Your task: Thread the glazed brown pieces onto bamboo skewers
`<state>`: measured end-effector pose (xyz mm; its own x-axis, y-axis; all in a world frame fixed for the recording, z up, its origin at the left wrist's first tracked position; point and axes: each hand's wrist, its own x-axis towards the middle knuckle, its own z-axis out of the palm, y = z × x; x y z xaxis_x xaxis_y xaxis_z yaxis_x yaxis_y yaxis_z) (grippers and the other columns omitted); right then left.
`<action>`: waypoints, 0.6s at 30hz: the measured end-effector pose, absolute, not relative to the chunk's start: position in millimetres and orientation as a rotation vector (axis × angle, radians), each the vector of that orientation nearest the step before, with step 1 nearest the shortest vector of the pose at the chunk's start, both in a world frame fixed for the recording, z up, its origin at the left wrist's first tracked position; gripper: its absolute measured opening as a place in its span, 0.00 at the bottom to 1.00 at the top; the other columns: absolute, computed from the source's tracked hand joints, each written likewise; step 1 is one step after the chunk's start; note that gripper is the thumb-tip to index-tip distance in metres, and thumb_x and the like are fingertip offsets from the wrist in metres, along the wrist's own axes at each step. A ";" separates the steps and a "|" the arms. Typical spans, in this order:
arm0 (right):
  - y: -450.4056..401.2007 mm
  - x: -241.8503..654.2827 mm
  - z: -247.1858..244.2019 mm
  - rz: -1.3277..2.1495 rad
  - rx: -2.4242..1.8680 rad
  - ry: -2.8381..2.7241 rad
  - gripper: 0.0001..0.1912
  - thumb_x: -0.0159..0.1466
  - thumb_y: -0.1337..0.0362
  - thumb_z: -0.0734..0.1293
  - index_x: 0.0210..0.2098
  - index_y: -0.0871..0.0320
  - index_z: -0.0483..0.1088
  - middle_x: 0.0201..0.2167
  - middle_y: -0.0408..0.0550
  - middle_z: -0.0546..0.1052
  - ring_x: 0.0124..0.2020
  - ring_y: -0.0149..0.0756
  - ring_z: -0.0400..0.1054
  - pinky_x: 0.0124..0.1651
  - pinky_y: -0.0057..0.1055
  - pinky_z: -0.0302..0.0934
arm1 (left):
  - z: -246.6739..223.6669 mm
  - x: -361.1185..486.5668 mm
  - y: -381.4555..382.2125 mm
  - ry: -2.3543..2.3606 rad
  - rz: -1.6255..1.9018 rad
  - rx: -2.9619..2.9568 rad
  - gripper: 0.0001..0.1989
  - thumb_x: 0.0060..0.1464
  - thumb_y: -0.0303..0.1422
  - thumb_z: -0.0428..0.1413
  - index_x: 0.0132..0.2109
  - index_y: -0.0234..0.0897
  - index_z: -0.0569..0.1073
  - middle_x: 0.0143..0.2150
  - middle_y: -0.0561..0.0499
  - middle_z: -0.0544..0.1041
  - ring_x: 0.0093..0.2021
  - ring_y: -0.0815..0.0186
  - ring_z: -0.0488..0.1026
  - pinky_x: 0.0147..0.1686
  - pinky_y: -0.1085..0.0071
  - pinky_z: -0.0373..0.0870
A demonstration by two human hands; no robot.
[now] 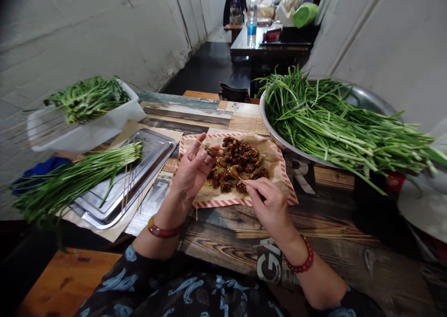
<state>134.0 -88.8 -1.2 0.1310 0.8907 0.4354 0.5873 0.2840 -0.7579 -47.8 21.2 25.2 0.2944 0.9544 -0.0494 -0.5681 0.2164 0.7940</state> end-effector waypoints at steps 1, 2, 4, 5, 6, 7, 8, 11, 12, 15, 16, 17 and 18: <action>-87.9 134.9 -1.6 0.361 -1.408 -1.560 0.10 0.66 0.65 0.63 0.39 0.53 0.77 0.33 0.46 0.80 0.34 0.35 0.74 0.40 0.34 0.69 | 26.0 -49.4 22.7 0.618 1.165 0.754 0.32 0.47 0.33 0.66 0.58 0.42 0.66 0.47 0.46 0.79 0.43 0.65 0.78 0.47 0.69 0.70; -86.9 136.1 -2.2 0.342 -1.412 -1.560 0.10 0.66 0.65 0.63 0.39 0.53 0.77 0.34 0.47 0.80 0.35 0.35 0.74 0.40 0.34 0.69 | 27.0 -51.6 24.8 0.617 1.187 0.746 0.30 0.47 0.34 0.66 0.57 0.43 0.66 0.49 0.46 0.78 0.43 0.65 0.78 0.47 0.68 0.71; -84.9 139.8 -4.5 0.321 -1.431 -1.554 0.10 0.66 0.65 0.63 0.40 0.53 0.77 0.34 0.47 0.80 0.36 0.35 0.74 0.42 0.35 0.68 | 29.2 -57.5 29.8 0.624 1.264 0.732 0.27 0.49 0.38 0.65 0.55 0.44 0.67 0.51 0.47 0.78 0.43 0.65 0.78 0.48 0.67 0.71; -84.0 142.1 -6.3 0.323 -1.442 -1.548 0.10 0.66 0.64 0.62 0.40 0.54 0.77 0.35 0.48 0.80 0.37 0.36 0.74 0.43 0.35 0.68 | 30.4 -61.0 32.5 0.633 1.316 0.726 0.25 0.49 0.40 0.64 0.54 0.45 0.68 0.50 0.47 0.78 0.44 0.64 0.78 0.48 0.66 0.71; -83.3 144.3 -8.7 0.341 -1.454 -1.537 0.11 0.66 0.64 0.62 0.41 0.54 0.77 0.36 0.48 0.79 0.37 0.36 0.73 0.43 0.36 0.68 | 31.7 -64.9 35.1 0.645 1.371 0.718 0.24 0.49 0.42 0.64 0.53 0.45 0.68 0.49 0.48 0.78 0.44 0.64 0.78 0.48 0.66 0.71; -82.9 146.2 -11.2 0.377 -1.466 -1.519 0.11 0.66 0.62 0.62 0.42 0.55 0.77 0.36 0.49 0.79 0.36 0.36 0.73 0.42 0.35 0.68 | 33.1 -69.3 37.2 0.658 1.423 0.706 0.24 0.50 0.43 0.63 0.52 0.46 0.68 0.48 0.49 0.78 0.43 0.64 0.78 0.48 0.67 0.71; -82.8 147.7 -13.8 0.435 -1.475 -1.494 0.12 0.66 0.61 0.63 0.42 0.55 0.76 0.36 0.49 0.79 0.34 0.35 0.73 0.40 0.35 0.68 | 34.6 -74.1 38.7 0.668 1.466 0.688 0.23 0.50 0.45 0.62 0.51 0.46 0.68 0.47 0.50 0.79 0.43 0.64 0.77 0.48 0.67 0.71; -83.4 147.5 -18.1 0.721 -1.475 -1.348 0.15 0.64 0.56 0.64 0.44 0.57 0.76 0.34 0.49 0.78 0.26 0.31 0.70 0.31 0.30 0.66 | 39.6 -92.0 38.4 0.671 1.531 0.618 0.21 0.52 0.46 0.60 0.50 0.46 0.68 0.44 0.50 0.79 0.42 0.65 0.77 0.47 0.68 0.71; -84.0 145.6 -17.3 0.817 -1.462 -1.278 0.16 0.63 0.55 0.66 0.45 0.58 0.75 0.33 0.49 0.78 0.26 0.30 0.69 0.29 0.29 0.66 | 41.4 -99.3 36.6 0.668 1.540 0.603 0.21 0.52 0.46 0.60 0.50 0.46 0.68 0.44 0.50 0.79 0.42 0.65 0.78 0.46 0.68 0.71; -87.3 134.7 -7.8 1.025 -1.388 -1.119 0.20 0.58 0.54 0.70 0.46 0.59 0.74 0.31 0.47 0.77 0.30 0.31 0.70 0.29 0.26 0.64 | 46.0 -122.9 26.5 0.669 1.566 0.607 0.21 0.52 0.45 0.61 0.50 0.45 0.69 0.44 0.49 0.79 0.40 0.65 0.78 0.45 0.68 0.72; -89.0 129.6 -3.0 1.083 -1.358 -1.100 0.21 0.57 0.54 0.71 0.46 0.59 0.74 0.30 0.46 0.76 0.30 0.31 0.70 0.29 0.26 0.63 | 47.0 -130.7 22.1 0.672 1.577 0.617 0.21 0.52 0.45 0.60 0.50 0.45 0.69 0.45 0.49 0.79 0.40 0.65 0.78 0.44 0.68 0.72; -91.0 124.0 2.0 1.146 -1.329 -1.094 0.21 0.56 0.55 0.72 0.45 0.58 0.74 0.30 0.45 0.76 0.31 0.31 0.69 0.29 0.25 0.62 | 47.5 -137.9 17.5 0.675 1.587 0.626 0.21 0.52 0.45 0.60 0.50 0.44 0.69 0.45 0.48 0.79 0.40 0.65 0.78 0.44 0.68 0.72; -93.1 117.9 6.9 1.214 -1.309 -1.092 0.20 0.55 0.55 0.73 0.44 0.58 0.74 0.30 0.45 0.76 0.30 0.30 0.68 0.28 0.24 0.61 | 47.4 -144.3 13.1 0.680 1.595 0.632 0.21 0.52 0.45 0.60 0.50 0.44 0.69 0.45 0.48 0.79 0.40 0.64 0.78 0.43 0.68 0.73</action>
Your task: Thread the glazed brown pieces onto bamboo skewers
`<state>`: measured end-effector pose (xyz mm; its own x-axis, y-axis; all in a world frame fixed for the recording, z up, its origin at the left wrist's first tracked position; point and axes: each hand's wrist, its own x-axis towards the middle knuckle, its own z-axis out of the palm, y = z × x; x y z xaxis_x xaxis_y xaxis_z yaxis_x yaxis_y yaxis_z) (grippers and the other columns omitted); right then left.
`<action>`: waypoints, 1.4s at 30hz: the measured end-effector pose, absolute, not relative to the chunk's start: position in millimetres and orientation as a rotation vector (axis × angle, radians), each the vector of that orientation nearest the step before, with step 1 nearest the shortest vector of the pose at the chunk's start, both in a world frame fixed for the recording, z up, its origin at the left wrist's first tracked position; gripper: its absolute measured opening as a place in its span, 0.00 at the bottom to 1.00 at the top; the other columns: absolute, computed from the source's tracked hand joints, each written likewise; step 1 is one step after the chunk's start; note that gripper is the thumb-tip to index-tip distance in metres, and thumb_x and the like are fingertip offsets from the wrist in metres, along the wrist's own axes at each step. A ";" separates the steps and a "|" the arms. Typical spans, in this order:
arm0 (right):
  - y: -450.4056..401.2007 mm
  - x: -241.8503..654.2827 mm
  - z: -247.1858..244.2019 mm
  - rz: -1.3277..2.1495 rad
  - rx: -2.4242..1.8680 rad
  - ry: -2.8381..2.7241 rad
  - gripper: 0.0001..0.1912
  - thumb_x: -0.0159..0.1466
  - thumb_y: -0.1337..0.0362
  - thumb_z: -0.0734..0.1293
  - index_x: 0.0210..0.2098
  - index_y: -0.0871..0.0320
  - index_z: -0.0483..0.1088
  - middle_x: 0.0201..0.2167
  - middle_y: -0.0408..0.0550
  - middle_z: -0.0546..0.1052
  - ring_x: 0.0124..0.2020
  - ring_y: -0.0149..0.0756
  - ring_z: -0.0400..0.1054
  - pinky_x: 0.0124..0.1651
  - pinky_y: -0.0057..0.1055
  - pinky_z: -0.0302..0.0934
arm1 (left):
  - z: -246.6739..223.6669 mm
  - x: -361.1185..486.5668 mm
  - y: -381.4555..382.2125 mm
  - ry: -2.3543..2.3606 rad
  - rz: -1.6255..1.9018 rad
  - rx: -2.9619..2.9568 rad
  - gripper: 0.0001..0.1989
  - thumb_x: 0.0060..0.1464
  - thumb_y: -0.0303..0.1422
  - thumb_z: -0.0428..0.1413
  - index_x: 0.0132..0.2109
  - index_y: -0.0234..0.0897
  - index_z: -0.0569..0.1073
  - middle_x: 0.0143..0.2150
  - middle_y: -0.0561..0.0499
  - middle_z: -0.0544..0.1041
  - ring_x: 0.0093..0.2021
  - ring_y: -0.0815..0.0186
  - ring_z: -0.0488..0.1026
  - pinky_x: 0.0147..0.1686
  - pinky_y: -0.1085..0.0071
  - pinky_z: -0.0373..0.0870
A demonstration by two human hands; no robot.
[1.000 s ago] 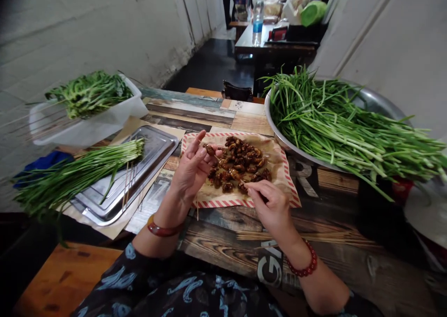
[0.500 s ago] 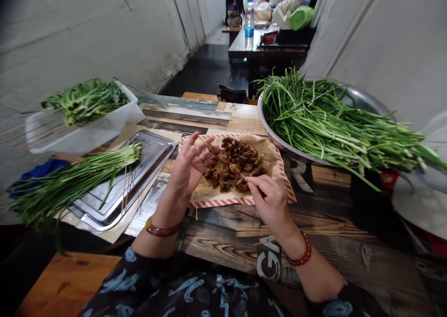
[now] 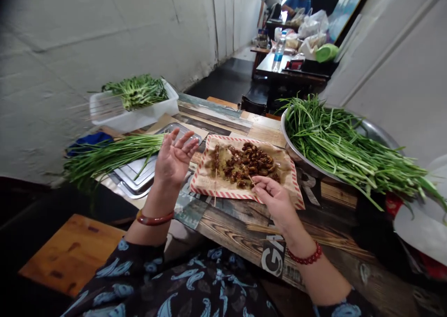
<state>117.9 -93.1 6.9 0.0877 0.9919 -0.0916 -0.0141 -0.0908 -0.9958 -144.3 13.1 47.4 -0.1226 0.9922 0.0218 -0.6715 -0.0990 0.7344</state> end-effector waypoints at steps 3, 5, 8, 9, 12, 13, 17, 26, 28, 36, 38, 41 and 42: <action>-97.1 96.7 17.4 1.407 -1.310 -1.083 0.18 0.55 0.54 0.72 0.41 0.58 0.75 0.30 0.45 0.75 0.23 0.25 0.61 0.21 0.21 0.50 | 44.6 -157.4 2.0 0.701 1.599 0.628 0.21 0.54 0.46 0.58 0.50 0.42 0.68 0.45 0.47 0.79 0.39 0.65 0.79 0.42 0.68 0.73; -94.4 80.6 19.2 1.456 -1.323 -1.116 0.17 0.56 0.53 0.70 0.39 0.59 0.74 0.28 0.44 0.74 0.19 0.22 0.55 0.18 0.21 0.44 | 42.3 -160.9 -2.8 0.707 1.594 0.623 0.21 0.54 0.47 0.57 0.50 0.41 0.68 0.45 0.47 0.79 0.38 0.65 0.79 0.42 0.68 0.74; -78.6 57.0 14.0 1.284 -1.322 -1.317 0.15 0.59 0.56 0.67 0.39 0.60 0.75 0.26 0.44 0.75 0.20 0.24 0.59 0.20 0.23 0.51 | 42.0 -161.6 -7.4 0.698 1.574 0.628 0.21 0.55 0.47 0.57 0.50 0.40 0.68 0.44 0.46 0.80 0.37 0.64 0.79 0.41 0.68 0.75; -71.0 50.1 10.9 1.155 -1.319 -1.409 0.14 0.61 0.57 0.65 0.38 0.60 0.75 0.28 0.46 0.76 0.22 0.27 0.63 0.24 0.24 0.57 | 43.0 -161.6 -8.6 0.694 1.567 0.631 0.20 0.55 0.47 0.56 0.50 0.40 0.68 0.44 0.46 0.80 0.37 0.64 0.79 0.41 0.68 0.75; -47.9 34.6 1.3 0.904 -1.321 -1.556 0.12 0.61 0.63 0.63 0.39 0.60 0.76 0.37 0.50 0.79 0.33 0.33 0.71 0.35 0.29 0.66 | 47.1 -162.9 -12.1 0.691 1.557 0.634 0.18 0.56 0.46 0.55 0.49 0.40 0.69 0.45 0.47 0.80 0.38 0.65 0.79 0.41 0.69 0.75; -41.7 31.1 -1.3 0.871 -1.324 -1.587 0.11 0.61 0.64 0.64 0.38 0.59 0.76 0.38 0.50 0.79 0.35 0.33 0.72 0.38 0.30 0.66 | 47.9 -163.9 -13.1 0.691 1.558 0.635 0.18 0.56 0.46 0.55 0.49 0.41 0.69 0.45 0.47 0.80 0.38 0.65 0.79 0.41 0.68 0.75; -29.8 22.5 -5.2 0.807 -1.328 -1.760 0.09 0.59 0.69 0.66 0.37 0.57 0.77 0.38 0.49 0.79 0.40 0.36 0.72 0.41 0.31 0.66 | 45.7 -167.5 -15.8 0.696 1.559 0.651 0.19 0.56 0.47 0.55 0.49 0.41 0.69 0.45 0.48 0.79 0.39 0.65 0.79 0.42 0.68 0.74; -47.8 21.4 21.5 0.698 -1.262 -2.145 0.12 0.66 0.65 0.63 0.45 0.55 0.76 0.39 0.48 0.79 0.41 0.35 0.72 0.46 0.31 0.63 | 41.1 -166.2 -16.0 0.730 1.531 0.657 0.19 0.56 0.47 0.55 0.49 0.41 0.69 0.45 0.48 0.79 0.39 0.65 0.79 0.42 0.68 0.74; -54.4 43.2 30.3 0.609 -1.179 -2.198 0.13 0.67 0.65 0.62 0.46 0.55 0.75 0.41 0.48 0.79 0.42 0.35 0.73 0.47 0.31 0.64 | 41.7 -169.2 -15.5 0.734 1.537 0.671 0.18 0.56 0.48 0.55 0.48 0.41 0.70 0.45 0.48 0.79 0.38 0.66 0.79 0.42 0.68 0.75; -128.5 171.1 31.1 0.428 -1.432 -2.175 0.11 0.68 0.62 0.61 0.43 0.54 0.75 0.41 0.47 0.80 0.42 0.36 0.74 0.45 0.33 0.68 | 39.4 -163.4 -10.9 0.758 1.542 0.602 0.18 0.56 0.46 0.56 0.47 0.40 0.70 0.39 0.49 0.79 0.32 0.68 0.78 0.35 0.72 0.74; -150.6 178.7 22.7 0.394 -1.496 -2.231 0.11 0.68 0.62 0.61 0.44 0.54 0.74 0.42 0.47 0.79 0.43 0.36 0.73 0.45 0.33 0.67 | 40.2 -152.4 -10.0 0.726 1.519 0.610 0.18 0.56 0.46 0.57 0.47 0.40 0.71 0.38 0.50 0.79 0.31 0.69 0.77 0.34 0.72 0.74; -168.2 168.6 10.9 0.369 -1.506 -2.303 0.12 0.68 0.63 0.61 0.49 0.54 0.72 0.47 0.49 0.76 0.47 0.39 0.71 0.49 0.36 0.66 | 43.2 -136.2 -10.5 0.687 1.485 0.647 0.18 0.55 0.46 0.57 0.47 0.41 0.71 0.36 0.50 0.79 0.30 0.69 0.76 0.33 0.72 0.74; -169.2 162.7 7.6 0.356 -1.496 -2.322 0.12 0.68 0.63 0.62 0.49 0.55 0.71 0.47 0.50 0.76 0.47 0.39 0.70 0.49 0.37 0.65 | 44.4 -132.4 -11.1 0.681 1.471 0.660 0.18 0.55 0.46 0.57 0.48 0.41 0.71 0.36 0.50 0.79 0.30 0.69 0.76 0.34 0.72 0.74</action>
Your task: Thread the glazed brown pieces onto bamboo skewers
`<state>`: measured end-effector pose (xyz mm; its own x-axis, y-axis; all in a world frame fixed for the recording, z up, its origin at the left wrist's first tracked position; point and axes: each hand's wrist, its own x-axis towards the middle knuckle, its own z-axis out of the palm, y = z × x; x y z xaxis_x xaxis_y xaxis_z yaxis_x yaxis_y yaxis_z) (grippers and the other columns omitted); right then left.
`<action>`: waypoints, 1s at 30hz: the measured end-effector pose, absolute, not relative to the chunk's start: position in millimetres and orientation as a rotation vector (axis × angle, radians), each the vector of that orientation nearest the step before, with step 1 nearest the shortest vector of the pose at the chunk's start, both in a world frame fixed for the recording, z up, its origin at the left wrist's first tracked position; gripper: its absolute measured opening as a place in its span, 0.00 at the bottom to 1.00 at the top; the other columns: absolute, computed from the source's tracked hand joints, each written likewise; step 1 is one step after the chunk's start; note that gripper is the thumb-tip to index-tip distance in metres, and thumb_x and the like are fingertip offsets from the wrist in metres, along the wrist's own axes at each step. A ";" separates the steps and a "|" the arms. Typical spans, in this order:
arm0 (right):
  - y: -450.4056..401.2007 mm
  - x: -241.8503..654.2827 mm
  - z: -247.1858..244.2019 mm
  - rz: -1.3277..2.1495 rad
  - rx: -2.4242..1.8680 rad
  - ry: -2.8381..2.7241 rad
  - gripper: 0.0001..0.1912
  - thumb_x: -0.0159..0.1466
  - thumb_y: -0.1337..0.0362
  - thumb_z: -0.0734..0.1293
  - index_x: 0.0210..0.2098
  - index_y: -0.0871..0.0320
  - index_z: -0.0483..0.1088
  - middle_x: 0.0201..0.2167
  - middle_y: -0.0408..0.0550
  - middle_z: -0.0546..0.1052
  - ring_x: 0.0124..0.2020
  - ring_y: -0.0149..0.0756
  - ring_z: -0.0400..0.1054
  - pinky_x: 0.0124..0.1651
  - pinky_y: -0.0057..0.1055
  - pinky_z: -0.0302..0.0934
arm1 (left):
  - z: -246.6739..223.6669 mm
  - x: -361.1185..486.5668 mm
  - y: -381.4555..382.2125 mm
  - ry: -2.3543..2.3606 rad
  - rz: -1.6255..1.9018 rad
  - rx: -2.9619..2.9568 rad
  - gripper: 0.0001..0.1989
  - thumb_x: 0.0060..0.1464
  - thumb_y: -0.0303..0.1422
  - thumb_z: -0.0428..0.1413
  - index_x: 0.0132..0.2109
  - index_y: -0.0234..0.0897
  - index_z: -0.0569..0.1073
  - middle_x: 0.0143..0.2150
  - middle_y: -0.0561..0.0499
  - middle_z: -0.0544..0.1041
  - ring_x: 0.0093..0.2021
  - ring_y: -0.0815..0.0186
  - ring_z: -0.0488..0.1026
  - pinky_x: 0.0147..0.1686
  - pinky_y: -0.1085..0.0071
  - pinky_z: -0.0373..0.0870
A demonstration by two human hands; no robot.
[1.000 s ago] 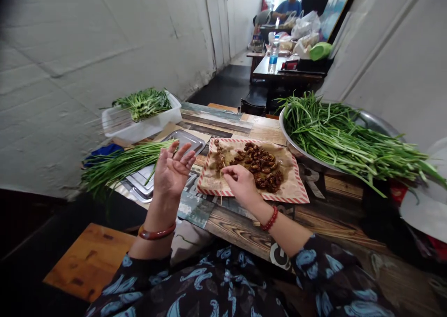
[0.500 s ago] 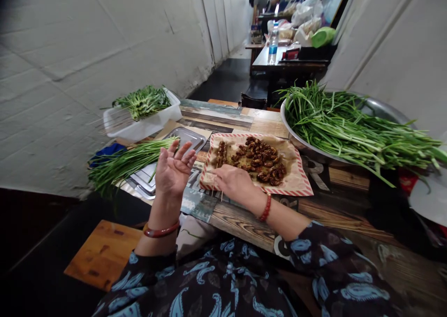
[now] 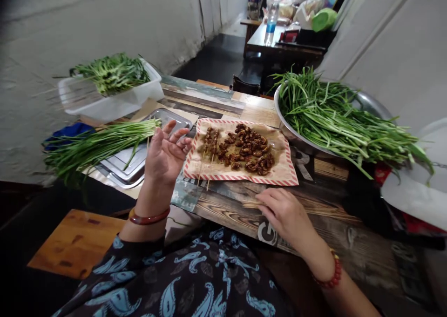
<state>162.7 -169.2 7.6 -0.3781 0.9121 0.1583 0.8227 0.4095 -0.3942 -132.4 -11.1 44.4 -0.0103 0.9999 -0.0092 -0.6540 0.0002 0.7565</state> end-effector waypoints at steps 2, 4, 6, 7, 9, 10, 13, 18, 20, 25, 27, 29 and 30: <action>-166.4 152.0 2.2 0.336 -1.482 -2.355 0.10 0.69 0.64 0.61 0.47 0.55 0.72 0.44 0.50 0.76 0.45 0.39 0.70 0.48 0.38 0.64 | 46.4 -128.0 -13.1 0.672 1.443 0.678 0.18 0.55 0.46 0.57 0.48 0.41 0.72 0.36 0.50 0.79 0.30 0.69 0.76 0.34 0.72 0.74; -160.8 145.5 -1.8 0.333 -1.468 -2.376 0.09 0.69 0.65 0.60 0.42 0.56 0.73 0.40 0.49 0.76 0.42 0.38 0.69 0.46 0.37 0.63 | 47.1 -127.6 -15.5 0.664 1.429 0.683 0.19 0.54 0.46 0.58 0.48 0.40 0.72 0.36 0.50 0.79 0.30 0.69 0.76 0.35 0.72 0.74; -155.9 143.7 -4.8 0.344 -1.443 -2.374 0.10 0.69 0.65 0.60 0.37 0.56 0.73 0.36 0.49 0.76 0.39 0.37 0.69 0.43 0.35 0.63 | 46.2 -129.2 -17.8 0.666 1.435 0.687 0.19 0.54 0.46 0.58 0.48 0.40 0.72 0.36 0.50 0.79 0.30 0.70 0.76 0.35 0.72 0.74; -154.2 144.0 -6.1 0.355 -1.429 -2.361 0.10 0.69 0.65 0.60 0.36 0.56 0.72 0.35 0.48 0.76 0.37 0.37 0.69 0.42 0.35 0.63 | 45.3 -129.9 -18.9 0.672 1.442 0.692 0.19 0.54 0.46 0.58 0.48 0.40 0.72 0.36 0.49 0.79 0.30 0.70 0.75 0.35 0.72 0.74; -152.0 146.0 -8.2 0.383 -1.405 -2.316 0.10 0.69 0.65 0.60 0.35 0.57 0.72 0.34 0.48 0.75 0.36 0.36 0.69 0.41 0.33 0.63 | 42.8 -129.8 -20.7 0.690 1.452 0.708 0.19 0.54 0.46 0.58 0.48 0.39 0.72 0.36 0.49 0.79 0.30 0.70 0.75 0.35 0.72 0.74; -151.3 147.1 -8.9 0.395 -1.399 -2.291 0.10 0.69 0.65 0.60 0.35 0.57 0.71 0.33 0.48 0.75 0.36 0.36 0.69 0.41 0.33 0.63 | 41.5 -128.6 -21.5 0.702 1.453 0.718 0.19 0.54 0.46 0.58 0.48 0.39 0.71 0.35 0.49 0.78 0.30 0.70 0.75 0.35 0.73 0.73; -149.8 148.3 -8.6 0.410 -1.418 -2.236 0.10 0.69 0.66 0.59 0.34 0.57 0.70 0.32 0.48 0.74 0.35 0.36 0.68 0.40 0.34 0.62 | 38.4 -118.8 -24.9 0.732 1.424 0.776 0.19 0.54 0.45 0.58 0.49 0.39 0.71 0.35 0.49 0.78 0.29 0.70 0.74 0.32 0.73 0.72; -145.9 145.0 -4.2 0.321 -1.516 -2.140 0.12 0.70 0.65 0.55 0.36 0.55 0.68 0.32 0.48 0.74 0.35 0.37 0.68 0.41 0.36 0.63 | 34.6 -85.7 -39.4 0.771 1.323 1.099 0.26 0.50 0.32 0.63 0.57 0.39 0.68 0.36 0.50 0.77 0.33 0.69 0.73 0.37 0.72 0.70; -143.8 144.1 -4.9 0.300 -1.524 -2.097 0.12 0.71 0.64 0.55 0.38 0.53 0.68 0.34 0.49 0.75 0.37 0.38 0.69 0.44 0.37 0.64 | 31.6 -71.9 -46.9 0.781 1.233 1.336 0.32 0.49 0.28 0.63 0.61 0.40 0.65 0.36 0.50 0.76 0.36 0.67 0.73 0.40 0.69 0.70; -144.3 143.5 -15.7 0.292 -1.470 -1.978 0.09 0.69 0.65 0.58 0.45 0.54 0.68 0.38 0.49 0.77 0.40 0.37 0.72 0.45 0.36 0.68 | 20.0 -48.6 -66.0 0.814 1.017 1.972 0.34 0.54 0.28 0.57 0.66 0.40 0.58 0.41 0.48 0.74 0.37 0.65 0.70 0.45 0.63 0.68; -146.0 142.5 -19.8 0.227 -1.469 -1.931 0.11 0.68 0.65 0.60 0.48 0.56 0.68 0.38 0.49 0.78 0.38 0.37 0.74 0.43 0.36 0.70 | 15.6 -44.5 -73.5 0.805 0.920 2.117 0.34 0.55 0.27 0.55 0.68 0.41 0.55 0.43 0.46 0.74 0.40 0.62 0.70 0.45 0.62 0.68; -145.6 141.2 -22.4 0.139 -1.439 -1.903 0.11 0.67 0.66 0.61 0.48 0.56 0.68 0.37 0.49 0.78 0.36 0.37 0.75 0.40 0.34 0.71 | 10.7 -42.3 -78.8 0.789 0.848 2.197 0.36 0.56 0.27 0.54 0.69 0.40 0.51 0.45 0.44 0.74 0.42 0.61 0.70 0.45 0.61 0.68; -144.2 140.5 -23.2 0.116 -1.396 -1.897 0.10 0.67 0.67 0.61 0.47 0.55 0.68 0.38 0.49 0.79 0.37 0.38 0.75 0.40 0.34 0.71 | 7.8 -41.6 -80.0 0.797 0.834 2.215 0.37 0.56 0.26 0.54 0.70 0.40 0.50 0.44 0.44 0.75 0.42 0.60 0.71 0.45 0.61 0.68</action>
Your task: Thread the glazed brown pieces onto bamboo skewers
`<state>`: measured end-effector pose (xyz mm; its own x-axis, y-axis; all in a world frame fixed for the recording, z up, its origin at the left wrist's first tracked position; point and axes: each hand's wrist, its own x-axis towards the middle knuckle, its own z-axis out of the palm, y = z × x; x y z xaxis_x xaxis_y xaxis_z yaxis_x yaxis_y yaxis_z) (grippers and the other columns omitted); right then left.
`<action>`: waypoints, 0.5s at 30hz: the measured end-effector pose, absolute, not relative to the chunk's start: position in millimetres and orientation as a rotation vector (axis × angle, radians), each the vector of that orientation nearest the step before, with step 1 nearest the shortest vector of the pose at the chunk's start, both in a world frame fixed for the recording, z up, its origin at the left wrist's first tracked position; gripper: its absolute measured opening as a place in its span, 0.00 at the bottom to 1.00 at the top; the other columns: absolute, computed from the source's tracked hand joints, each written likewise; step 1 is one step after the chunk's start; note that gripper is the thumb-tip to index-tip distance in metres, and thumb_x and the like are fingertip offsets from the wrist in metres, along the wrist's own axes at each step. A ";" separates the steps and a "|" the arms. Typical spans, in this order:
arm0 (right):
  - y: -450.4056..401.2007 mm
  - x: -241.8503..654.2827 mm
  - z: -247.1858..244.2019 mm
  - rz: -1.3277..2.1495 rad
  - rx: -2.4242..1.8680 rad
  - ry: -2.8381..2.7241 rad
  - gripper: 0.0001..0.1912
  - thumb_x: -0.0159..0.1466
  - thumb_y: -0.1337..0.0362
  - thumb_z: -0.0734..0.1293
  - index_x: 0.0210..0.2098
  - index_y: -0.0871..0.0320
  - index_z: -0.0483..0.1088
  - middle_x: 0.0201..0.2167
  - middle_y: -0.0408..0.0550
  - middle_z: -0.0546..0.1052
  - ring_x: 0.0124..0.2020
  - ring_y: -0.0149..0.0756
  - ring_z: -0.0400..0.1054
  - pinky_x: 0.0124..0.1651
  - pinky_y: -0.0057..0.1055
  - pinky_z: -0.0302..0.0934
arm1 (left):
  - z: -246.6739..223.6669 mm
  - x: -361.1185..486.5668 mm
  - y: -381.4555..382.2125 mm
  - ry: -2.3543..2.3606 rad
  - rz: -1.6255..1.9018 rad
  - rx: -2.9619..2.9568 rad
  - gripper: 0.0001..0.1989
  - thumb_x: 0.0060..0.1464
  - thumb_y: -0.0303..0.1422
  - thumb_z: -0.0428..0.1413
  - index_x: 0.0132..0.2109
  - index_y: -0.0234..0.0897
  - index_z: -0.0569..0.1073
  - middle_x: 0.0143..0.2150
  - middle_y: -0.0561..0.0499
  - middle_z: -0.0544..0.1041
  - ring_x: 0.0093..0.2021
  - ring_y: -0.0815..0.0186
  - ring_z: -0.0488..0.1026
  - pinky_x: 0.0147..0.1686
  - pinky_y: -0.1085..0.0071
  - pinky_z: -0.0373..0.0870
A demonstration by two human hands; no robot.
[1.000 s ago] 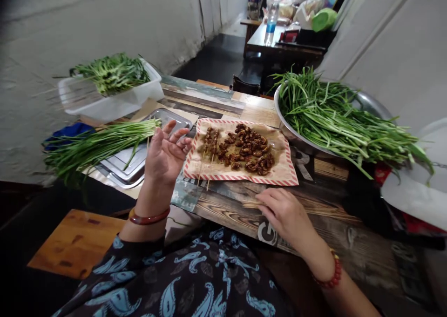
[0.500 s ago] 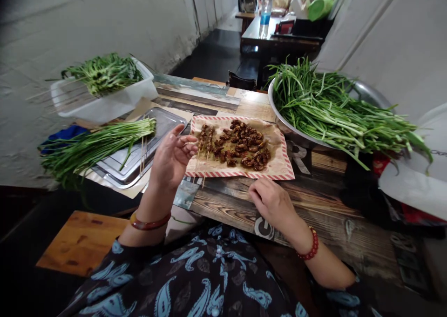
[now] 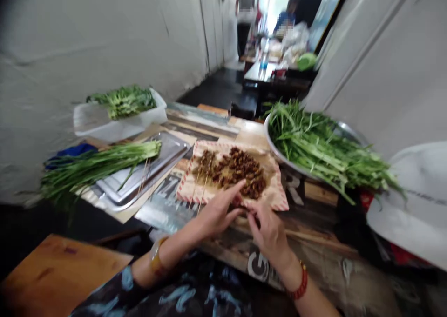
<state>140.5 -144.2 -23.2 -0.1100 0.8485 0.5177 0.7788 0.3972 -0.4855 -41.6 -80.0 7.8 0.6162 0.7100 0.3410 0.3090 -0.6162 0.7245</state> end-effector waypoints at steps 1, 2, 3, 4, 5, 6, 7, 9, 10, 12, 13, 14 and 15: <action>-142.1 139.8 -23.7 0.117 -1.341 -1.910 0.10 0.67 0.68 0.60 0.46 0.55 0.69 0.38 0.49 0.79 0.39 0.38 0.76 0.41 0.34 0.71 | 4.7 -41.1 -80.0 0.812 0.816 2.219 0.38 0.56 0.26 0.53 0.70 0.40 0.48 0.44 0.45 0.75 0.42 0.61 0.71 0.44 0.62 0.69; -139.6 139.1 -23.8 0.124 -1.300 -1.921 0.09 0.67 0.68 0.59 0.44 0.54 0.69 0.37 0.49 0.79 0.39 0.38 0.76 0.41 0.34 0.72 | 1.5 -40.8 -79.2 0.827 0.800 2.216 0.38 0.56 0.26 0.53 0.70 0.40 0.47 0.43 0.45 0.75 0.41 0.61 0.71 0.43 0.63 0.69; -137.1 138.4 -23.5 0.124 -1.277 -1.921 0.08 0.68 0.68 0.59 0.41 0.53 0.69 0.35 0.48 0.79 0.37 0.38 0.76 0.39 0.34 0.72 | -1.4 -40.7 -77.8 0.841 0.783 2.213 0.38 0.57 0.26 0.54 0.70 0.40 0.47 0.42 0.46 0.76 0.39 0.61 0.71 0.41 0.64 0.69; -135.1 137.8 -23.0 0.118 -1.263 -1.919 0.08 0.67 0.68 0.60 0.40 0.53 0.69 0.33 0.47 0.78 0.36 0.39 0.76 0.38 0.35 0.72 | -3.9 -40.7 -76.3 0.848 0.769 2.214 0.38 0.57 0.26 0.53 0.70 0.40 0.47 0.41 0.47 0.76 0.38 0.62 0.71 0.40 0.65 0.69; -133.9 137.2 -22.4 0.112 -1.257 -1.914 0.07 0.67 0.68 0.60 0.39 0.52 0.69 0.32 0.47 0.78 0.35 0.39 0.75 0.37 0.35 0.72 | -5.8 -40.9 -75.1 0.851 0.752 2.217 0.38 0.57 0.26 0.53 0.70 0.41 0.47 0.40 0.48 0.76 0.38 0.62 0.71 0.40 0.65 0.68; -133.4 136.7 -21.8 0.103 -1.256 -1.906 0.07 0.67 0.68 0.60 0.39 0.52 0.69 0.32 0.46 0.78 0.34 0.39 0.75 0.36 0.35 0.71 | -7.2 -41.1 -74.5 0.858 0.740 2.219 0.37 0.57 0.27 0.53 0.70 0.41 0.48 0.39 0.49 0.76 0.38 0.62 0.71 0.40 0.65 0.68; -133.5 136.2 -21.4 0.098 -1.258 -1.899 0.07 0.67 0.68 0.60 0.39 0.52 0.69 0.31 0.46 0.78 0.33 0.38 0.75 0.36 0.35 0.71 | -8.2 -41.4 -74.3 0.863 0.730 2.219 0.37 0.57 0.27 0.53 0.70 0.41 0.48 0.39 0.49 0.76 0.38 0.63 0.71 0.40 0.65 0.68; -134.8 135.4 -21.0 0.099 -1.260 -1.888 0.07 0.67 0.68 0.60 0.38 0.53 0.69 0.31 0.46 0.77 0.32 0.37 0.75 0.35 0.34 0.71 | -9.3 -41.9 -74.8 0.872 0.725 2.217 0.37 0.57 0.27 0.53 0.70 0.42 0.48 0.39 0.50 0.76 0.38 0.63 0.71 0.40 0.65 0.68; -135.4 135.2 -20.9 0.102 -1.259 -1.888 0.07 0.68 0.68 0.60 0.37 0.53 0.69 0.30 0.45 0.77 0.32 0.37 0.74 0.35 0.33 0.70 | -9.7 -41.9 -75.2 0.868 0.727 2.216 0.37 0.57 0.27 0.53 0.70 0.42 0.48 0.39 0.50 0.76 0.38 0.63 0.71 0.41 0.66 0.67; -136.2 135.2 -20.5 0.107 -1.257 -1.894 0.08 0.67 0.68 0.60 0.36 0.53 0.69 0.29 0.45 0.77 0.31 0.36 0.74 0.34 0.33 0.70 | -9.8 -41.2 -75.6 0.851 0.742 2.217 0.37 0.57 0.27 0.53 0.70 0.41 0.48 0.39 0.49 0.76 0.38 0.63 0.71 0.41 0.66 0.67; -136.5 135.5 -20.0 0.107 -1.258 -1.899 0.08 0.67 0.69 0.60 0.36 0.53 0.69 0.30 0.45 0.77 0.31 0.36 0.74 0.35 0.32 0.70 | -9.5 -40.4 -75.7 0.837 0.752 2.219 0.36 0.57 0.27 0.53 0.69 0.41 0.49 0.39 0.49 0.76 0.38 0.63 0.71 0.41 0.66 0.67; -136.9 136.2 -19.3 0.108 -1.260 -1.908 0.07 0.67 0.69 0.60 0.36 0.53 0.69 0.30 0.45 0.77 0.32 0.36 0.74 0.35 0.32 0.70 | -9.0 -39.5 -75.7 0.821 0.762 2.221 0.35 0.57 0.27 0.53 0.69 0.41 0.50 0.39 0.49 0.76 0.38 0.63 0.71 0.41 0.66 0.67; -137.3 137.2 -18.5 0.112 -1.263 -1.920 0.07 0.67 0.68 0.60 0.37 0.54 0.69 0.31 0.46 0.77 0.33 0.36 0.74 0.36 0.32 0.70 | -8.3 -38.5 -75.8 0.804 0.775 2.221 0.34 0.57 0.27 0.53 0.69 0.41 0.52 0.38 0.49 0.76 0.37 0.64 0.71 0.41 0.67 0.67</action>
